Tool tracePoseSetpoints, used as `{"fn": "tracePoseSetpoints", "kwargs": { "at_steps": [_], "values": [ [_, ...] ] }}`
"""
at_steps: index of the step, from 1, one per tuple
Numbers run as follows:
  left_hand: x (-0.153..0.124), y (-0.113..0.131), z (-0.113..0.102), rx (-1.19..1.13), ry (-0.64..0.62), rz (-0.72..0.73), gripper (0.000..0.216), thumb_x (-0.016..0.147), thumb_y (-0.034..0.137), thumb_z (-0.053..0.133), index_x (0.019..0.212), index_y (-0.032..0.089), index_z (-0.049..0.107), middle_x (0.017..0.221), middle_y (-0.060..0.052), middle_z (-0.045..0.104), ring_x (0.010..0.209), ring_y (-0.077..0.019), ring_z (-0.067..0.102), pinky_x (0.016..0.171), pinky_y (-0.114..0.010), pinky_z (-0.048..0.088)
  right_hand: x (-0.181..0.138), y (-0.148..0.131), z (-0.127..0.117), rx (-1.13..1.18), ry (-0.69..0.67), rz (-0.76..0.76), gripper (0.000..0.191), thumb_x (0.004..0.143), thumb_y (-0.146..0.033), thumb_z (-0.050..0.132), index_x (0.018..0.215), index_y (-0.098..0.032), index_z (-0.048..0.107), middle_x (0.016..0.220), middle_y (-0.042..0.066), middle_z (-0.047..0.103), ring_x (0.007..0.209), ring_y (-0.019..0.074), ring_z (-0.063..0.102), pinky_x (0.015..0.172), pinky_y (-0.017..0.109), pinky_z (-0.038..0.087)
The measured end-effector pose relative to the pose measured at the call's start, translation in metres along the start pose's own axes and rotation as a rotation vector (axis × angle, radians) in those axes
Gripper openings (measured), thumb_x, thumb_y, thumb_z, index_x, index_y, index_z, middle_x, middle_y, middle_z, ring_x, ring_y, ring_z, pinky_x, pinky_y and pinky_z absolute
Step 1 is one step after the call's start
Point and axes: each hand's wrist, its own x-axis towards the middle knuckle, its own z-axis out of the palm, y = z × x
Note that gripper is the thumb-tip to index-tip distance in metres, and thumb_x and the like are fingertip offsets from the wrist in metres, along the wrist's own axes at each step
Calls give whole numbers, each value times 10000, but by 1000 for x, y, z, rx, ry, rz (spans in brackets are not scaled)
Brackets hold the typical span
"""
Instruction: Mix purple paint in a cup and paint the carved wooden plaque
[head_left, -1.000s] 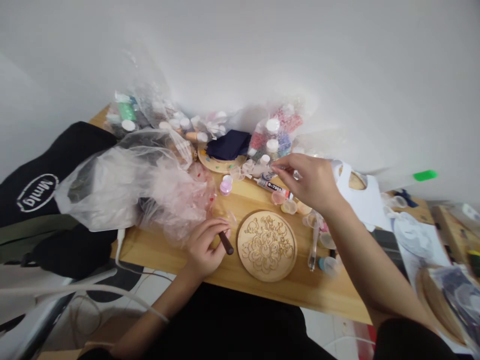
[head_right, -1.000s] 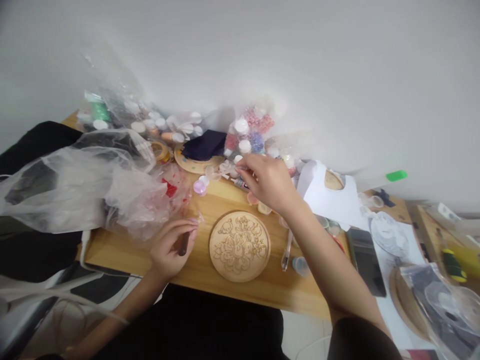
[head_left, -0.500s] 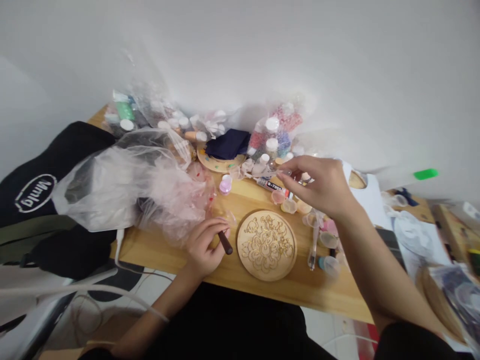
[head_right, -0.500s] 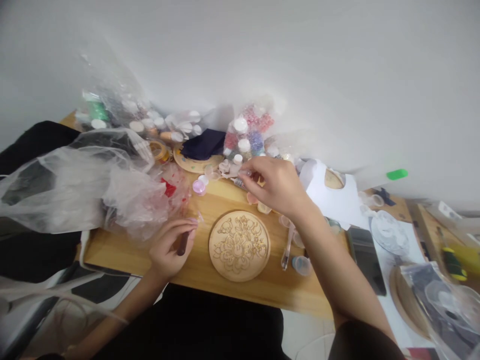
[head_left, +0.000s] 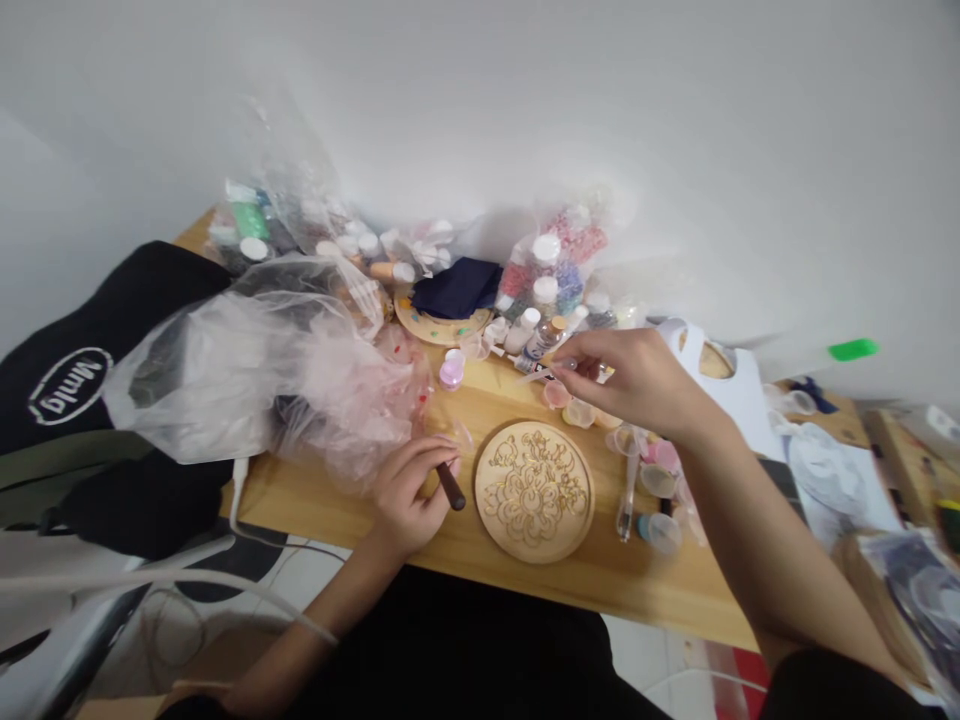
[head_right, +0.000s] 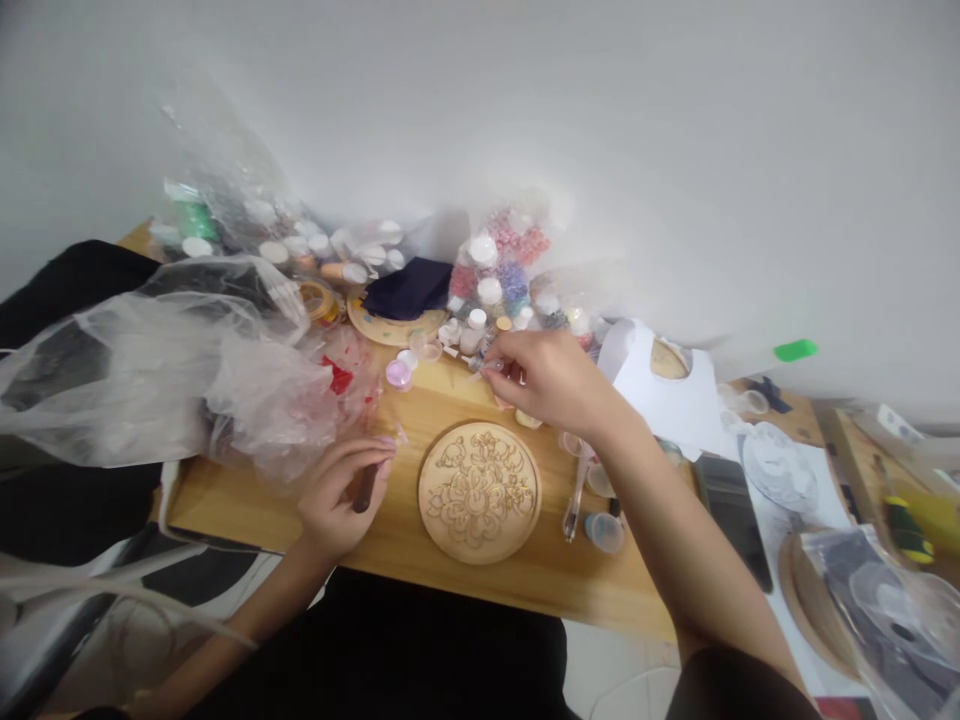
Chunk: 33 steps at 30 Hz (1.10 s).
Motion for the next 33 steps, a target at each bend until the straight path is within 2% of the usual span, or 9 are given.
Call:
{"fn": "tracePoseSetpoints", "kwargs": {
  "at_steps": [13,22,33],
  "values": [
    [-1,-1,0,-11,0,-2,165,835,45,657,945,169,663,937,-53,715,875,-166,718,813,-286,608,23,-18,-5,-139,-125,65,133,750,-112,560,648,-168,624,614,18,651,561,124,539,582,245,346],
    [-2,-1,1,-15,2,-15,169,831,47,664,945,171,668,947,-55,719,876,-169,720,814,-289,608,30,-20,-5,-153,-166,91,143,762,-112,547,647,-166,614,603,17,637,548,122,504,589,254,335],
    [-1,-1,0,-7,1,-9,147,845,61,655,943,171,664,938,-53,717,864,-166,718,797,-292,613,37,-20,-4,-237,-186,37,185,843,-130,517,671,-169,574,646,38,629,590,146,498,592,276,285]
  ]
}}
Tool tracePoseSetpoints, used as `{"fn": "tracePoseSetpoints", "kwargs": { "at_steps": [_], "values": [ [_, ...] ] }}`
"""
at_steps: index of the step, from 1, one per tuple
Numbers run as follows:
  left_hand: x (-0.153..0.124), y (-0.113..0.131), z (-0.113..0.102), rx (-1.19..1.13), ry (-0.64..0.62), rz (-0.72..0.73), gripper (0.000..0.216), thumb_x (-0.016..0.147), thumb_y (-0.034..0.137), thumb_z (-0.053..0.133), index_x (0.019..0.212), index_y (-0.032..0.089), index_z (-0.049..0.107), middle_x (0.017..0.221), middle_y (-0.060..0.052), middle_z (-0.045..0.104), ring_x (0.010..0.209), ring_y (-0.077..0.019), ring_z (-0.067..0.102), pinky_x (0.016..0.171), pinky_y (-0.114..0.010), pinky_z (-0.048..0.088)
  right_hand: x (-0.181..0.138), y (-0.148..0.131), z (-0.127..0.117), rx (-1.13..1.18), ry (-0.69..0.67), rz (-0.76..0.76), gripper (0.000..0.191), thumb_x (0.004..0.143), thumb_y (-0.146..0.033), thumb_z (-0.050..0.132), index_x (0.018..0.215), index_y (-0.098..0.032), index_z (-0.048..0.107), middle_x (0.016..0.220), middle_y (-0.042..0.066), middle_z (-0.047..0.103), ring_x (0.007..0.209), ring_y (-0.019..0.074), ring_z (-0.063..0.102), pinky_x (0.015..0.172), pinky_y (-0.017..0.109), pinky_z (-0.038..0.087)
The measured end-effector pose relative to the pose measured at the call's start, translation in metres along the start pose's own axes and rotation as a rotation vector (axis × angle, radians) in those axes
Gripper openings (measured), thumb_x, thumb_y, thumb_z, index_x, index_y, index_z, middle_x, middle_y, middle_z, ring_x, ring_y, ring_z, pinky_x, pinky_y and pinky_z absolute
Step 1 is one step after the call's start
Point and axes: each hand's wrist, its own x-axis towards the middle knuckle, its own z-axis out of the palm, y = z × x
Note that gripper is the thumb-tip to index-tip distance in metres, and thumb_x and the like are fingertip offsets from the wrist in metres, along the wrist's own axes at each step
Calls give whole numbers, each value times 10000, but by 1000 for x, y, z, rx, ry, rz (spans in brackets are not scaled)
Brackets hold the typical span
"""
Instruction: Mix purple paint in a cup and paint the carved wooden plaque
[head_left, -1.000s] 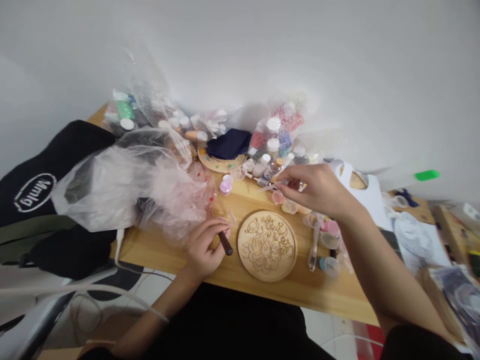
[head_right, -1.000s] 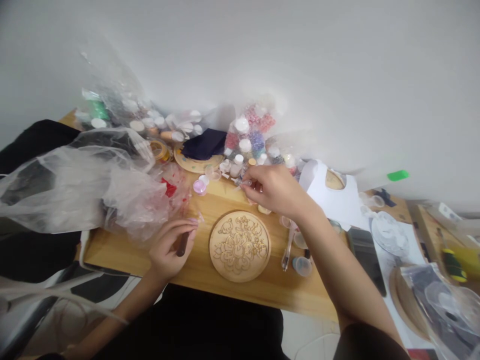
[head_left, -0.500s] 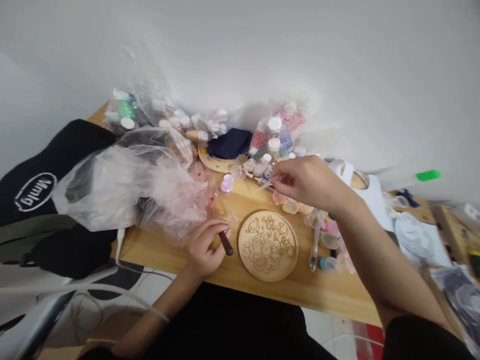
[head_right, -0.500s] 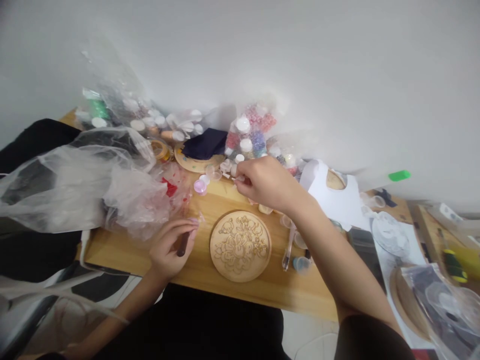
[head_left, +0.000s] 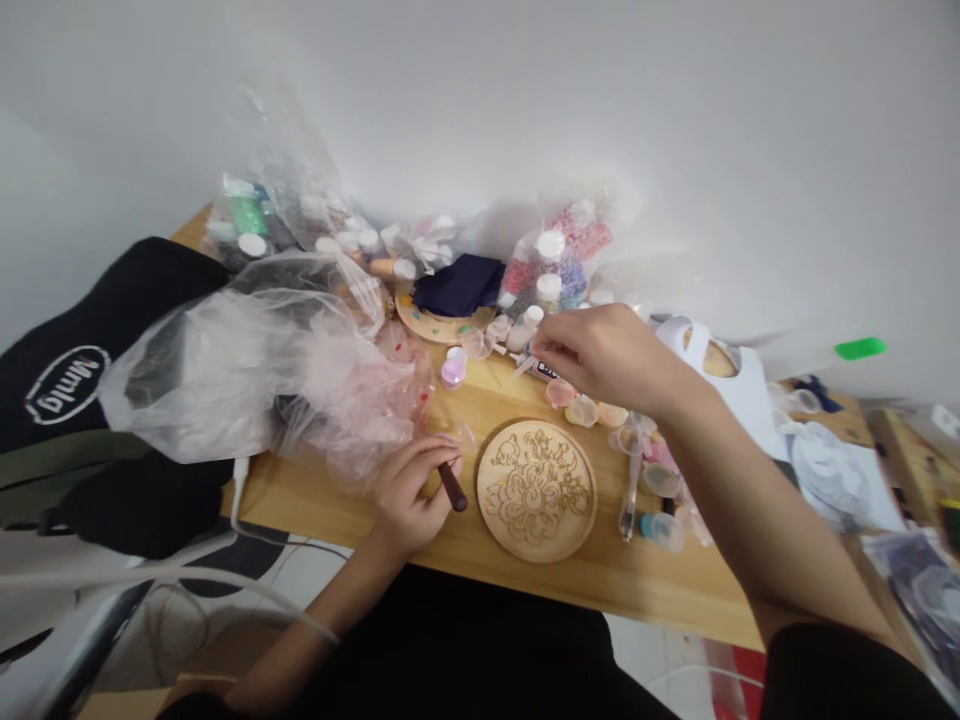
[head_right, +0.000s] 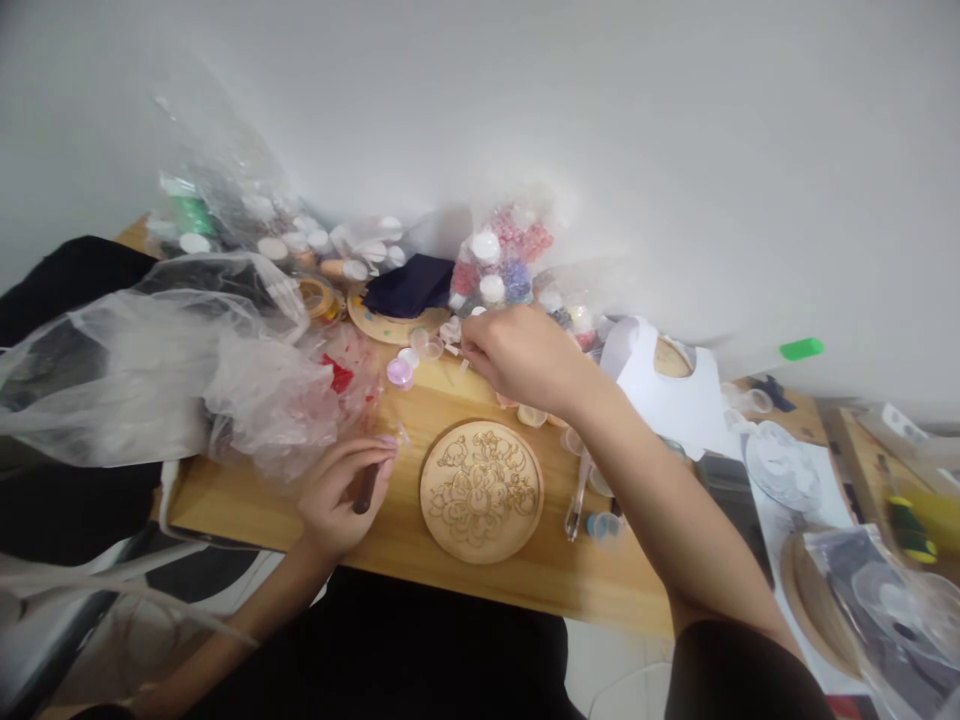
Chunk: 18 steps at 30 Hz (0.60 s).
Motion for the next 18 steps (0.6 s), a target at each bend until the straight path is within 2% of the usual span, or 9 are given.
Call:
{"fn": "tracePoseSetpoints", "kwargs": {
  "at_steps": [12,18],
  "values": [
    [0,0,0,3,-5,5,156,847,66,653,956,177,660,943,-50,718,871,-168,719,801,-296,614,-2,-1,2,68,33,-18,178,835,-136,524,674,-165,594,627,23,619,563,128,495,600,273,307],
    [0,0,1,8,-1,13,157,839,50,657,947,164,663,930,-61,715,873,-169,719,805,-289,609,-6,-1,2,65,27,13,125,841,-189,571,759,-155,659,686,37,655,608,147,540,609,275,318]
  ]
}}
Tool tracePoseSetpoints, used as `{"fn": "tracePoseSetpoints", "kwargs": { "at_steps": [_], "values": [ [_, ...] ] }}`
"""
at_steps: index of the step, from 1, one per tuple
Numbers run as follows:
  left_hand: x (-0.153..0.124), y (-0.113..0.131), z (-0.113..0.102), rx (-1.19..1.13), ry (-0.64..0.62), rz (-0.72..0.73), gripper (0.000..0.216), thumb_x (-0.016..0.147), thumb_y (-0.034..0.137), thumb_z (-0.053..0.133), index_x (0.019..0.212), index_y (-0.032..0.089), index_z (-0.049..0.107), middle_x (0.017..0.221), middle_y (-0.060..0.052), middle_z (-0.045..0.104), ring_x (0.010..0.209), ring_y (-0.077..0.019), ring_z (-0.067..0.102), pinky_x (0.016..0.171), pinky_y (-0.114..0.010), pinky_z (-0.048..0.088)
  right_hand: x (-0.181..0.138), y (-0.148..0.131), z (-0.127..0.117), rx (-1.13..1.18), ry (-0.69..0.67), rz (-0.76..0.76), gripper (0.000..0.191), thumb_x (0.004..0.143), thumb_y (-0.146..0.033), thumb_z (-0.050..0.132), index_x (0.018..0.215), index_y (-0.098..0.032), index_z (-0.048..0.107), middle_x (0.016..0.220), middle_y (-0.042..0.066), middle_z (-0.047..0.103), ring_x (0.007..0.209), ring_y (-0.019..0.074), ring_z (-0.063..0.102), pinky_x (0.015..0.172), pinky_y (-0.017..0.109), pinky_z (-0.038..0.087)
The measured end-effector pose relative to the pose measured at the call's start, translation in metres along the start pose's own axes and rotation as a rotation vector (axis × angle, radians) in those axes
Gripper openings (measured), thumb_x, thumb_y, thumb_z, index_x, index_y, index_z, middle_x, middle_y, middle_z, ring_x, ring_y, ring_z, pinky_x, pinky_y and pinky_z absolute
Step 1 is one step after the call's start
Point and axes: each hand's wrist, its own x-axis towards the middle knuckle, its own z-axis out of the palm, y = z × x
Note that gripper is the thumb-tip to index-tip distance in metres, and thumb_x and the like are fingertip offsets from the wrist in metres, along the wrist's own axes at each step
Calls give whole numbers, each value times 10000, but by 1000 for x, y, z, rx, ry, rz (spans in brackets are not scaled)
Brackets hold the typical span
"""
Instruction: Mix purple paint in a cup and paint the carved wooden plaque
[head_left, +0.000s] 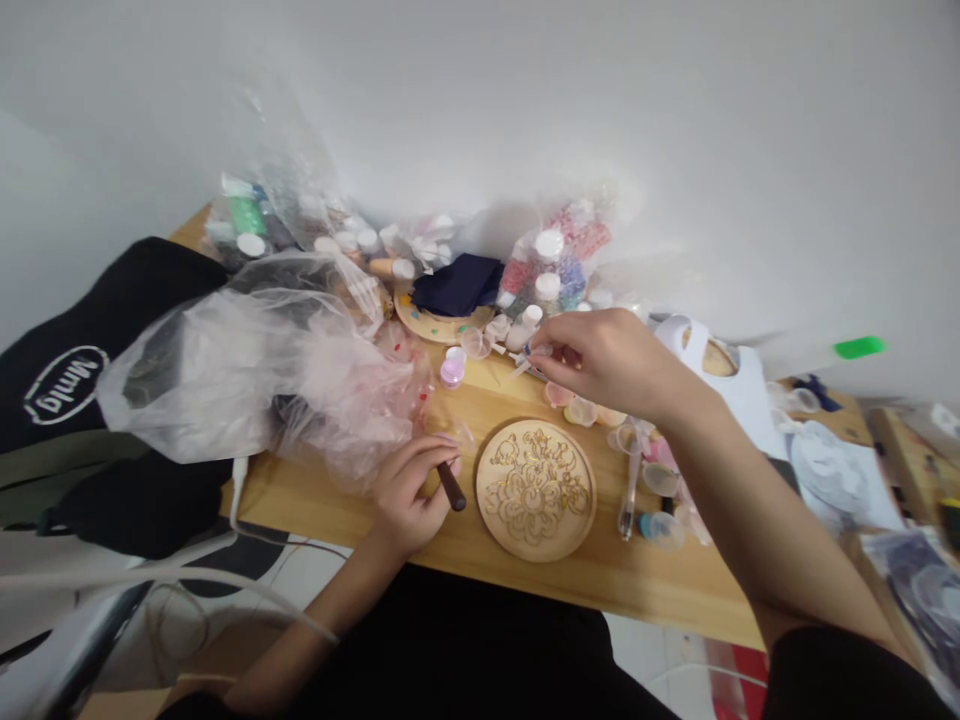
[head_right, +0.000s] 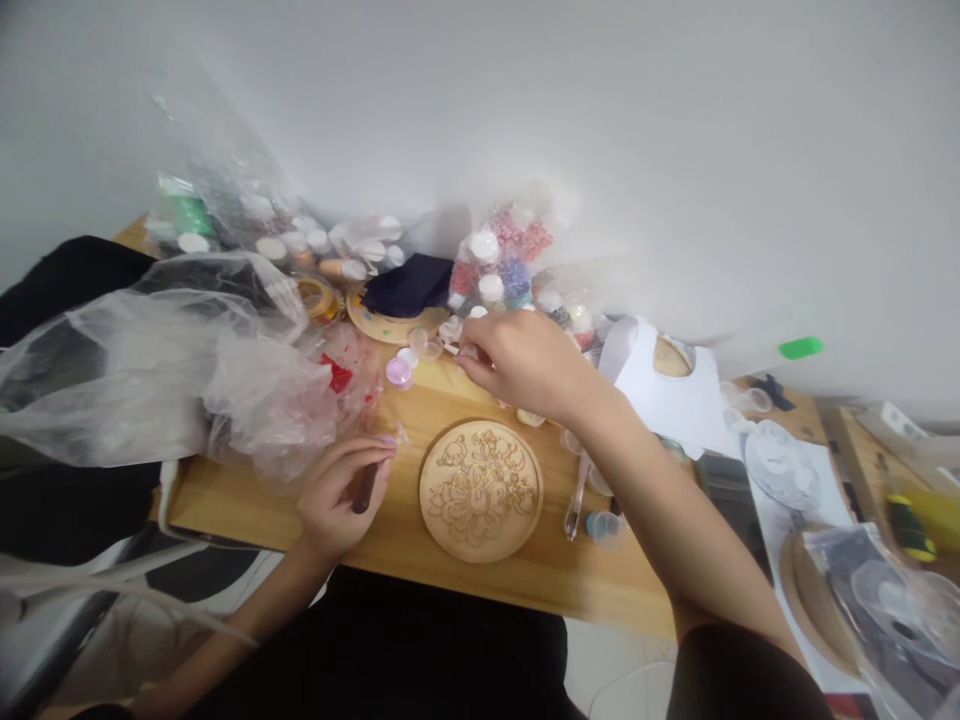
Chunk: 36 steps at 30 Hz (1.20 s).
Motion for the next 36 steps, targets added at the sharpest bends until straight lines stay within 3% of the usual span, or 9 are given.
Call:
{"fn": "tracePoseSetpoints", "kwargs": {
  "at_steps": [10,21,36],
  "values": [
    [1,1,0,-6,6,-9,148,837,59,656,929,173,669,922,-51,721,856,-172,722,797,-296,614,-5,4,1,7,30,0,136,847,-225,580,775,-166,680,690,34,674,612,154,560,603,278,342],
    [1,0,0,-10,-8,1,164,835,41,657,947,161,658,930,-63,712,874,-168,714,807,-294,609,-12,11,-1,109,293,11,153,886,-261,562,860,-194,697,771,33,729,625,146,629,621,273,447],
    [2,2,-1,0,4,-15,133,839,71,653,919,173,679,905,-63,726,841,-181,725,781,-309,625,-5,14,17,44,318,-100,189,917,-217,520,831,-194,686,785,38,734,685,160,633,629,266,416]
  ]
}}
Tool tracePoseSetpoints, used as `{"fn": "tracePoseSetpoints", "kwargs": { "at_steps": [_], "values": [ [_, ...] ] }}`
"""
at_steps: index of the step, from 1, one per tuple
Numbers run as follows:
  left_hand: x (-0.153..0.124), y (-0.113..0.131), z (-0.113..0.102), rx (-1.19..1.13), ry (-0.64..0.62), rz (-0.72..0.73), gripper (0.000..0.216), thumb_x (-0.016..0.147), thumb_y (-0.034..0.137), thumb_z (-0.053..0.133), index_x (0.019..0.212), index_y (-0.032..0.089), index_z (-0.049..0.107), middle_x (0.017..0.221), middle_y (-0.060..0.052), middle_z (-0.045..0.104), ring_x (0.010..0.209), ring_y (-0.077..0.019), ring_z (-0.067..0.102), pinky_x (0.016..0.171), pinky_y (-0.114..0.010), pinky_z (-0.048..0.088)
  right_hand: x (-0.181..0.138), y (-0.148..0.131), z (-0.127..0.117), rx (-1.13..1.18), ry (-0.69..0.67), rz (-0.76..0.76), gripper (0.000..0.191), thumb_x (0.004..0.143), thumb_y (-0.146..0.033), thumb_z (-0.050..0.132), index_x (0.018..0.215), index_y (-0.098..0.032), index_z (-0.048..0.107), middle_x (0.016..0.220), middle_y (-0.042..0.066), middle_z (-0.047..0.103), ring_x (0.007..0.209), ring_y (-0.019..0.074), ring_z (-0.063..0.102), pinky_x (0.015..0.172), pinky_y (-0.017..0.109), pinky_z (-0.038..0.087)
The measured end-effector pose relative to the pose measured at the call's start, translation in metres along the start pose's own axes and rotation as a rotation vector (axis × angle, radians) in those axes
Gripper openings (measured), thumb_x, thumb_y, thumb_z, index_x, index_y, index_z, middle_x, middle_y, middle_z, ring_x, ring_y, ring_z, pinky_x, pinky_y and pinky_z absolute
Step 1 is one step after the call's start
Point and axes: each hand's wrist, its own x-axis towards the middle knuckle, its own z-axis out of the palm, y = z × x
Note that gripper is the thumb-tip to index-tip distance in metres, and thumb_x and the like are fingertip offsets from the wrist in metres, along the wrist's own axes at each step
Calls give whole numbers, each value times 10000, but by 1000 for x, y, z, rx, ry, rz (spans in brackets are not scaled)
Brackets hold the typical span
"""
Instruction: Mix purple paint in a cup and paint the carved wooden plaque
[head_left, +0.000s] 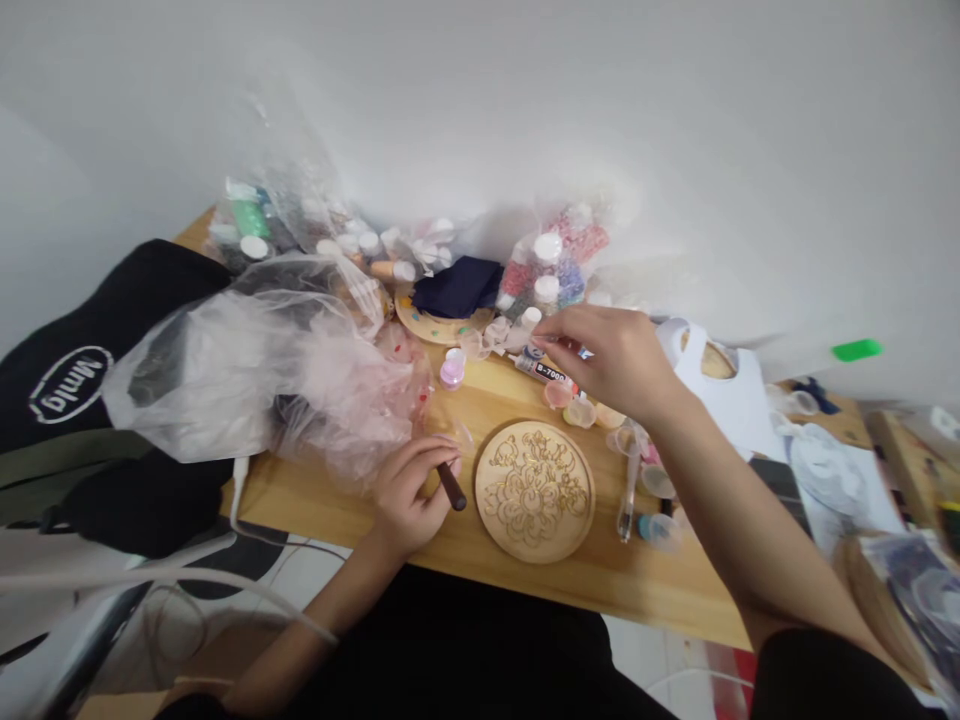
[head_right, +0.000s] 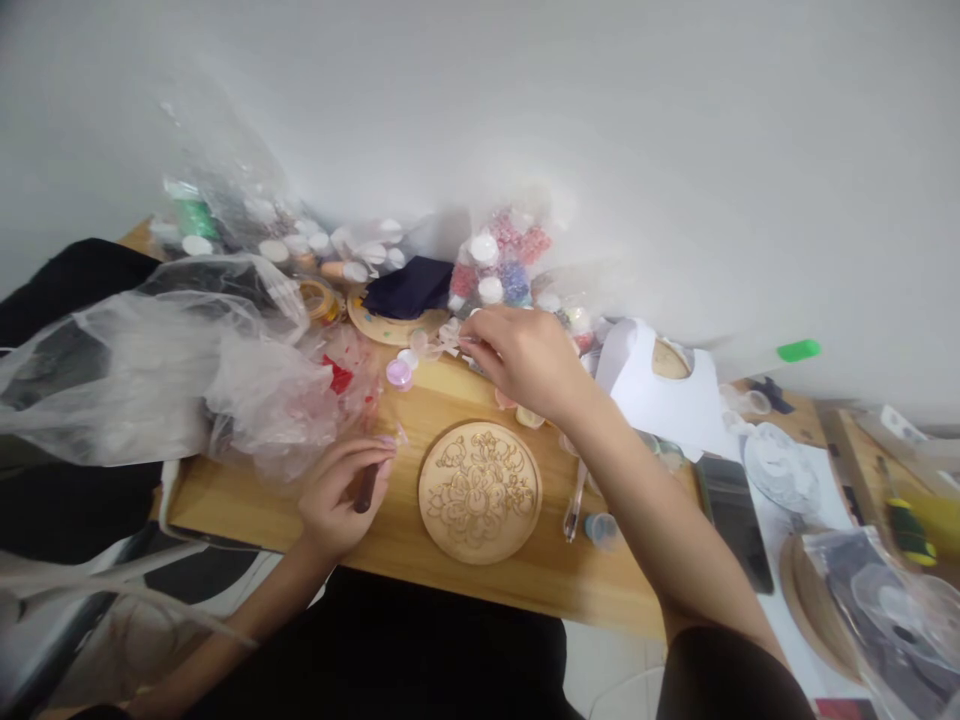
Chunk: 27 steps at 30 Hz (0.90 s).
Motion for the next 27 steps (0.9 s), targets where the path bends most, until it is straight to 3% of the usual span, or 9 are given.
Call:
{"fn": "tracePoseSetpoints", "kwargs": {
  "at_steps": [19,24,27],
  "values": [
    [-1,-2,3,36,11,59,143,840,69,651,925,181,674,893,-47,724,843,-178,719,790,-319,616,-16,10,14,58,73,45,198,938,-265,536,884,-180,707,824,54,734,655,146,595,652,273,434],
    [-1,-2,3,49,16,61,119,857,69,641,904,177,663,882,-42,720,826,-157,707,772,-298,604,-22,8,19,131,104,134,193,913,-259,549,846,-196,719,828,42,735,652,132,598,647,274,443],
    [-1,-3,3,65,28,59,96,868,86,636,897,174,658,873,-42,717,822,-156,702,762,-299,601,-32,5,17,230,195,219,184,890,-282,569,866,-204,733,836,40,747,628,124,597,633,285,462]
  ]
}}
